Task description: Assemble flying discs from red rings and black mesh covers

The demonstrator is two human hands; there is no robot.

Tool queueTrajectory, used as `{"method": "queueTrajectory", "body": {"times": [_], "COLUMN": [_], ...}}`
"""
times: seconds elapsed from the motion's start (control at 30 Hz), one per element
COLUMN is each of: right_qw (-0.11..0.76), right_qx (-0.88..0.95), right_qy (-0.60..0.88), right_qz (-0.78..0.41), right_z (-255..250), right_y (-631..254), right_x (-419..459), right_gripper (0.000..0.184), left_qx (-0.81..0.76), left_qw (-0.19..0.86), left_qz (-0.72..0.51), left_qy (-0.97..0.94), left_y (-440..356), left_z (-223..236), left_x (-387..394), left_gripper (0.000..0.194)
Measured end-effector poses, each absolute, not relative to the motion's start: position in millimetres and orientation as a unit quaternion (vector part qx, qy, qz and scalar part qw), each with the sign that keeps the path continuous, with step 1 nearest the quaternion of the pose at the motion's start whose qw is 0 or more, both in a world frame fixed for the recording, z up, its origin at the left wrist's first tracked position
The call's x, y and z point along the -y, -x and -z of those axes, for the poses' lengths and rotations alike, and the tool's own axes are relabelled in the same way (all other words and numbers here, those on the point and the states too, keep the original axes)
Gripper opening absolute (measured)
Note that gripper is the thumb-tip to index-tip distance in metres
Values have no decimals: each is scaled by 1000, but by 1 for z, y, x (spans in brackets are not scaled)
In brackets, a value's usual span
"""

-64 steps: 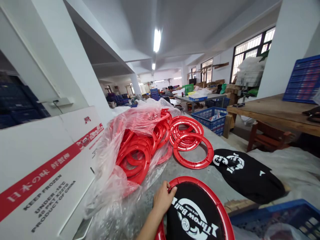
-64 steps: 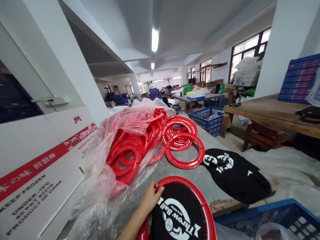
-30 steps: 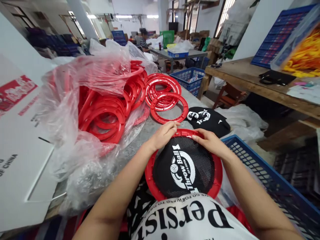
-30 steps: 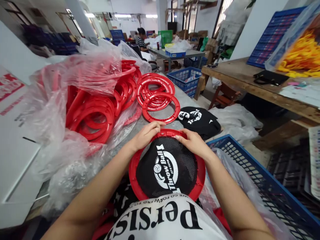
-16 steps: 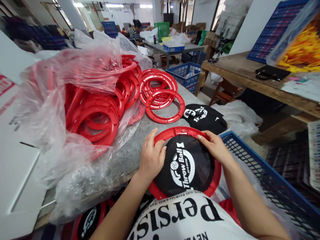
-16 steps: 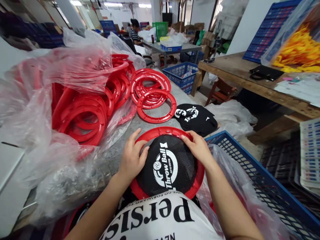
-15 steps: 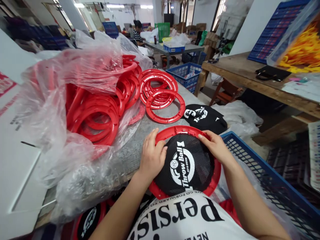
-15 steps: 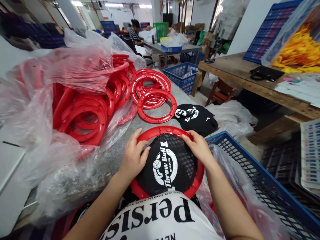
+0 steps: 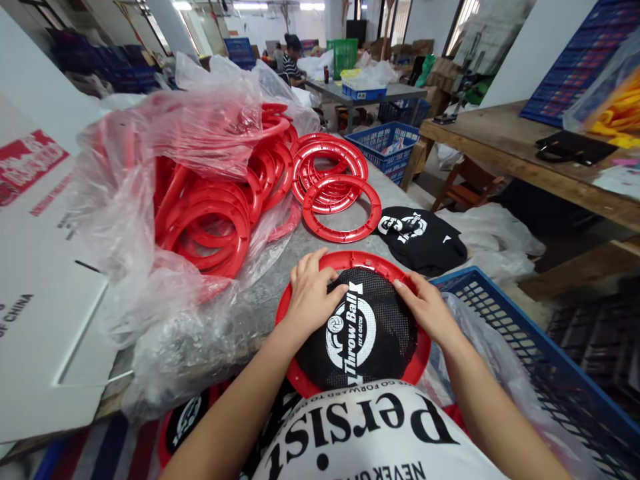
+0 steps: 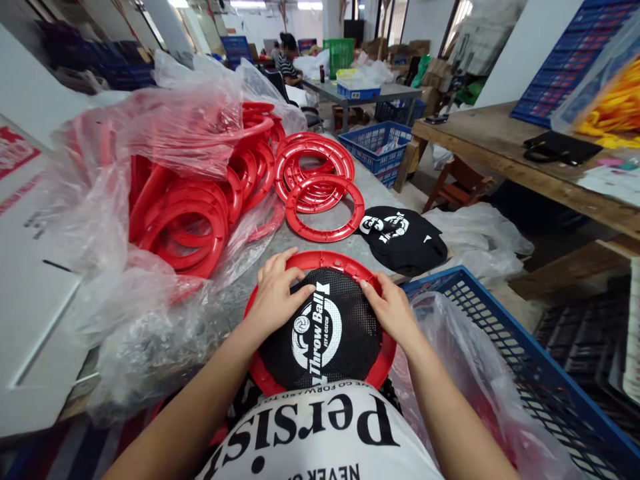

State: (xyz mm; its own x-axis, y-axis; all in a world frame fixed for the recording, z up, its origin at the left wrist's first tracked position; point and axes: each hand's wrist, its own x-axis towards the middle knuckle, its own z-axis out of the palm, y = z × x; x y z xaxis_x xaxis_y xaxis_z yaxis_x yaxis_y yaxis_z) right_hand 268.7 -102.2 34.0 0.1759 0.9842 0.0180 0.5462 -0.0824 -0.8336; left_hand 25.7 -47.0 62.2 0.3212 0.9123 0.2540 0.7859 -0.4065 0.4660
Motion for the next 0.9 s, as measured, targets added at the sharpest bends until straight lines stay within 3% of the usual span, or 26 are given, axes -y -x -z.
{"method": "queueTrajectory", "body": {"times": [0.47,0.7,0.9], "right_qw": [328,450,352], "right_qx": [586,676,769], "right_qy": [695,569,485], "right_qz": [-255,-129,-223], "right_z": [-36,-72,-97], "right_y": [-272,-271,-254], "right_x": [106,84,51], "right_gripper": [43,22,6], "left_qx": [-554,-530,-522], "left_qw": [194,183,166], "left_qz": [-288,-319,-321], "left_qy": [-757,-764,-773], "left_y": [-37,-51,-58], "left_z": [-75,-75,-81], "left_x": [41,48,51], "left_gripper": [3,7,7]}}
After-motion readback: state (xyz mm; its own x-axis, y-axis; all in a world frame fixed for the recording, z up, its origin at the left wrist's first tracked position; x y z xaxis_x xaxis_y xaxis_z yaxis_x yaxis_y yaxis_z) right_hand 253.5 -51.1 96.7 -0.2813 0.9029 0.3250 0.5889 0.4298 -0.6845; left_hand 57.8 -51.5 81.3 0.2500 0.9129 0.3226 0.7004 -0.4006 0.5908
